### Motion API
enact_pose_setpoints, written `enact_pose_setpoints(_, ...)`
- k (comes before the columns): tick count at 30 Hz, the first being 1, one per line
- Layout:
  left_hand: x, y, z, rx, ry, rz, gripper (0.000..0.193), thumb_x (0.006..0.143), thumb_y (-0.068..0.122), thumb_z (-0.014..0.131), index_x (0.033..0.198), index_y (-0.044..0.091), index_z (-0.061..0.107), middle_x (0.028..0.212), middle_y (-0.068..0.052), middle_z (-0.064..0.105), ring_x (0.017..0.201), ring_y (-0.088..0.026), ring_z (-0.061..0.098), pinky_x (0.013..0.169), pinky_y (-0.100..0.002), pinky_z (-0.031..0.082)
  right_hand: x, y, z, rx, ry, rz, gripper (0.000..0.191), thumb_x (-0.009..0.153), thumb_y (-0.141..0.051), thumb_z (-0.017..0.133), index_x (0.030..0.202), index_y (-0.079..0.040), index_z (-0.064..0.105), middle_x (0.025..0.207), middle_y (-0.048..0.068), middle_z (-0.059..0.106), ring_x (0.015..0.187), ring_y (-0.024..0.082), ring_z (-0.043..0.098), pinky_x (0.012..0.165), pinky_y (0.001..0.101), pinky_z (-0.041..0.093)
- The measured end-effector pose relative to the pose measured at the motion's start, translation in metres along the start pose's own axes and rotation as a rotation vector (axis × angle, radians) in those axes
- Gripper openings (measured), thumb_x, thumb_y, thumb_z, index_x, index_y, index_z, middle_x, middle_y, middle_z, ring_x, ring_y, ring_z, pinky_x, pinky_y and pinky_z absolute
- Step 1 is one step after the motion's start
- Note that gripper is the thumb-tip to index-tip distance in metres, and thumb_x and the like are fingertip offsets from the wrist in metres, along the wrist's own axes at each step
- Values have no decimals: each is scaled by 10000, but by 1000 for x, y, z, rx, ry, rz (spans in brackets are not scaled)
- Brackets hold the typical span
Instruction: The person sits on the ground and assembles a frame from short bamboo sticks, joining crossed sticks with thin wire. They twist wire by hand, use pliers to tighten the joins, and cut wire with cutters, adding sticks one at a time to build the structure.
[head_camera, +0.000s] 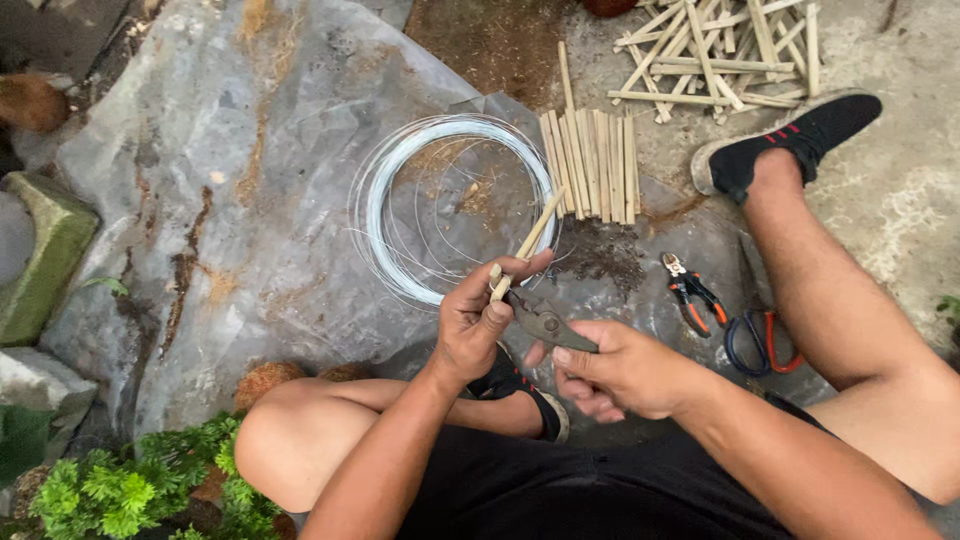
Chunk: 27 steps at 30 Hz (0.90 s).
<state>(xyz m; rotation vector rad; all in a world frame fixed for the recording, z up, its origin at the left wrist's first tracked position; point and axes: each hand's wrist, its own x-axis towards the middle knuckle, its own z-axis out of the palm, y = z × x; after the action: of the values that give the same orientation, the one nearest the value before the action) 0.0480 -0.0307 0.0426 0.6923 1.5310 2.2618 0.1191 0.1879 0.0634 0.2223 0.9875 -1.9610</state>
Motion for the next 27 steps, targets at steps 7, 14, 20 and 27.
enact_pose_setpoints(7,5,-9,-7,145,116,-48,610,1059,464,620,1466,19,527,1477,-195,613,1228,-165,604,909,-279,489,9,3,-20,-85,-164,-156,412,1013,-301,536,1331,-47,598,833,83,651,734,170,636,643,336,528)
enact_pose_setpoints(14,14,-13,-30,-133,355,16,422,1074,281,565,1428,57,518,1447,-254,615,946,-171,628,912,-332,503,47,38,-104,-918,676,7,392,1038,-363,553,1215,-19,616,1031,283,684,891,419,683,797,516,531)
enact_pose_setpoints(20,12,-7,-11,-158,238,6,423,1042,276,599,1406,90,488,1481,-257,569,1061,-200,618,1021,-371,495,54,55,-116,-1379,1072,23,549,941,-493,608,1243,-34,620,1193,257,653,1093,457,626,916,542,487)
enact_pose_setpoints(27,11,-8,-20,-484,299,35,356,1119,348,553,1326,59,569,1342,-279,650,944,-202,545,921,-344,447,14,30,-136,-1345,1430,211,678,860,-518,721,1322,-35,606,1307,233,618,1189,412,607,957,533,500)
